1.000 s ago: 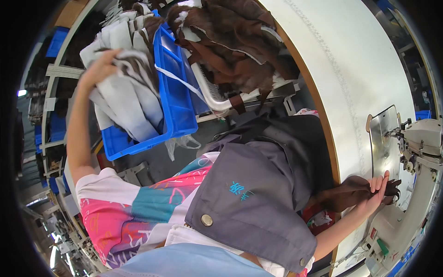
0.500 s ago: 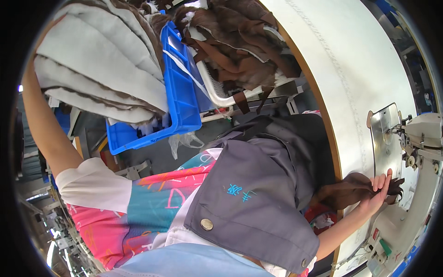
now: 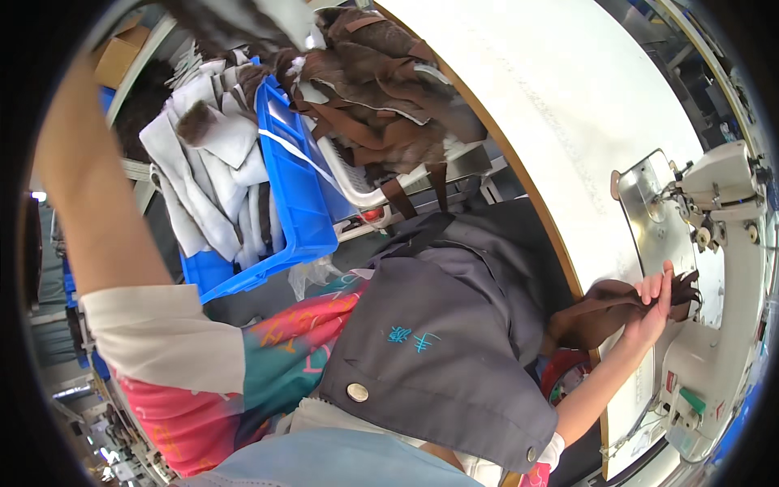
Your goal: Sewing brown fabric strips onto a piece of faux fur material using an industrial sewing machine.
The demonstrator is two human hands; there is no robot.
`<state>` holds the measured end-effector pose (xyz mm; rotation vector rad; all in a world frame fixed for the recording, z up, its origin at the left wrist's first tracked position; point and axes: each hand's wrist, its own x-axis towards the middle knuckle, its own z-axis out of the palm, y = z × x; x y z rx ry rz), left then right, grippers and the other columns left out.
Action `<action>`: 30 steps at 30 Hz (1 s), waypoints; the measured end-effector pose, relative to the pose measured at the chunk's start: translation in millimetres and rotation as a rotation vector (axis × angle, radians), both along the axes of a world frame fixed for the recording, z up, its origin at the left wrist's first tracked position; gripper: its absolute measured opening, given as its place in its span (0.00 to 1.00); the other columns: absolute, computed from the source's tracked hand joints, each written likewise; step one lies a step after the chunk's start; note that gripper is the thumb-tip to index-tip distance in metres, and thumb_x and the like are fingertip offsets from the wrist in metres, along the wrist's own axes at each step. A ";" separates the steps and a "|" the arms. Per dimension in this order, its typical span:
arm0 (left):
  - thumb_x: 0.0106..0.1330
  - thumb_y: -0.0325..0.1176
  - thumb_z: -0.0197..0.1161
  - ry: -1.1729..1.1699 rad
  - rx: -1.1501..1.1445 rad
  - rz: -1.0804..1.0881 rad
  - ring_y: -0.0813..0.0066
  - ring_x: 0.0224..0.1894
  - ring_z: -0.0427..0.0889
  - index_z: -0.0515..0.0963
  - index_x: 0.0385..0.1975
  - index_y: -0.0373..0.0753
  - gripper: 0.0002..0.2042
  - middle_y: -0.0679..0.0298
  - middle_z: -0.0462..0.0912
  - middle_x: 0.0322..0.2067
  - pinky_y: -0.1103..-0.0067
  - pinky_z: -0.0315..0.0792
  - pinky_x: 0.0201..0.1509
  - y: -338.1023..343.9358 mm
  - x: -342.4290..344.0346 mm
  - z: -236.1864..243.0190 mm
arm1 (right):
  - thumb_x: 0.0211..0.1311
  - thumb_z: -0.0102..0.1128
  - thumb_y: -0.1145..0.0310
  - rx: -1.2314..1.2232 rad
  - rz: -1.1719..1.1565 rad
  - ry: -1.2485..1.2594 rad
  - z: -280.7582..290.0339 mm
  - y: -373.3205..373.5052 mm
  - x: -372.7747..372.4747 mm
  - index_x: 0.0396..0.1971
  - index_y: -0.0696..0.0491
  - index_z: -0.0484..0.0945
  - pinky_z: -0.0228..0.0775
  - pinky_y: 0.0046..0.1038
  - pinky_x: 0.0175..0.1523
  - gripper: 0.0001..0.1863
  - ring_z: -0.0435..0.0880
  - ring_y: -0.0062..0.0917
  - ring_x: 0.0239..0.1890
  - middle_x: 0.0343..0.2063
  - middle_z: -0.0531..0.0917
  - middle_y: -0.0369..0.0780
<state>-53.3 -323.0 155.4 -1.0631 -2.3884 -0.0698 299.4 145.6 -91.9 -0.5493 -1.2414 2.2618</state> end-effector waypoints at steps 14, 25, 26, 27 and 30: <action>0.47 0.26 0.58 -0.541 0.342 -0.249 0.50 0.37 0.79 0.73 0.32 0.35 0.11 0.47 0.77 0.33 0.63 0.74 0.38 305.4 101.7 -215.1 | 0.63 0.53 0.67 0.176 -0.080 -0.215 17.4 -42.2 -25.7 0.40 0.58 0.73 0.52 0.17 0.25 0.11 0.58 0.13 0.15 0.14 0.63 0.29; 0.47 0.48 0.63 -0.712 -0.141 -0.570 0.52 0.40 0.78 0.77 0.31 0.32 0.22 0.46 0.79 0.31 0.66 0.72 0.45 321.6 70.3 -176.5 | 0.63 0.51 0.66 0.266 -0.080 -0.384 30.6 -60.1 -30.5 0.37 0.61 0.74 0.56 0.19 0.25 0.12 0.61 0.16 0.15 0.13 0.65 0.32; 0.47 0.48 0.63 -0.702 -0.145 -0.585 0.52 0.40 0.78 0.77 0.31 0.32 0.22 0.46 0.79 0.31 0.66 0.72 0.45 323.7 64.8 -174.6 | 0.63 0.51 0.66 0.267 -0.097 -0.377 32.4 -60.3 -33.6 0.37 0.61 0.74 0.56 0.19 0.25 0.12 0.61 0.16 0.15 0.13 0.65 0.32; 0.49 0.52 0.62 -0.700 -0.208 -0.641 0.51 0.41 0.78 0.77 0.34 0.32 0.25 0.47 0.79 0.33 0.67 0.71 0.46 326.6 59.7 -176.3 | 0.62 0.51 0.66 0.310 -0.091 -0.418 32.1 -60.0 -35.0 0.37 0.61 0.74 0.56 0.19 0.25 0.12 0.61 0.16 0.15 0.13 0.65 0.32; 0.53 0.58 0.59 -0.767 -0.200 -0.826 0.56 0.38 0.79 0.78 0.41 0.35 0.29 0.51 0.81 0.35 0.72 0.71 0.44 320.5 43.6 -167.0 | 0.62 0.51 0.65 0.359 -0.087 -0.514 37.7 -62.6 -42.5 0.36 0.61 0.75 0.56 0.19 0.25 0.13 0.63 0.16 0.16 0.13 0.66 0.32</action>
